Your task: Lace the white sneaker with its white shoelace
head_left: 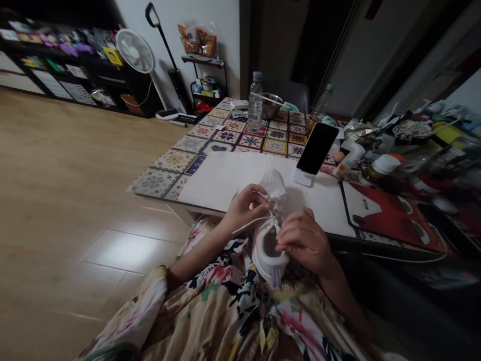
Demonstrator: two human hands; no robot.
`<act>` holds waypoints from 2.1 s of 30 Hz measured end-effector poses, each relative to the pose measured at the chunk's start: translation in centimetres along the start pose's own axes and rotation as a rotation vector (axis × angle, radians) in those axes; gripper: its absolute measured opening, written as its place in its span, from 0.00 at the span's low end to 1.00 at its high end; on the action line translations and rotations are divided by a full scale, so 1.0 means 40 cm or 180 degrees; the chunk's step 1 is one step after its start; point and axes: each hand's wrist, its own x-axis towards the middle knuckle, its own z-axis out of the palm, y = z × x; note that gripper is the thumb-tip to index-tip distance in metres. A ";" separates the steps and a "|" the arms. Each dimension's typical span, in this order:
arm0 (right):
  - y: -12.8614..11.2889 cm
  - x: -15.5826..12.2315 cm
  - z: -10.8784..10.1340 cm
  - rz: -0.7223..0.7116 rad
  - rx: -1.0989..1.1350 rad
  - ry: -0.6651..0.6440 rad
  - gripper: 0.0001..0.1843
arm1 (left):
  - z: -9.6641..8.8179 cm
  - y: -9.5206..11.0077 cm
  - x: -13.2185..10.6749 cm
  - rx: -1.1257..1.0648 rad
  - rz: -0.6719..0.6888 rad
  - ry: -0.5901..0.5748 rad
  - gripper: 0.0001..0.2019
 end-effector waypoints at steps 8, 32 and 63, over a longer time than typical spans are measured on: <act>-0.008 -0.010 -0.009 0.0797 -0.1048 -0.0656 0.04 | -0.055 0.058 -0.056 0.0986 0.0522 -0.1249 0.16; -0.041 0.017 0.032 0.0039 -0.1540 -0.1010 0.12 | -0.061 0.051 -0.096 0.1479 0.1023 -0.1108 0.06; -0.001 -0.014 0.030 0.0832 0.0637 -0.0557 0.14 | -0.084 0.033 -0.091 -0.0121 0.0317 -0.1258 0.21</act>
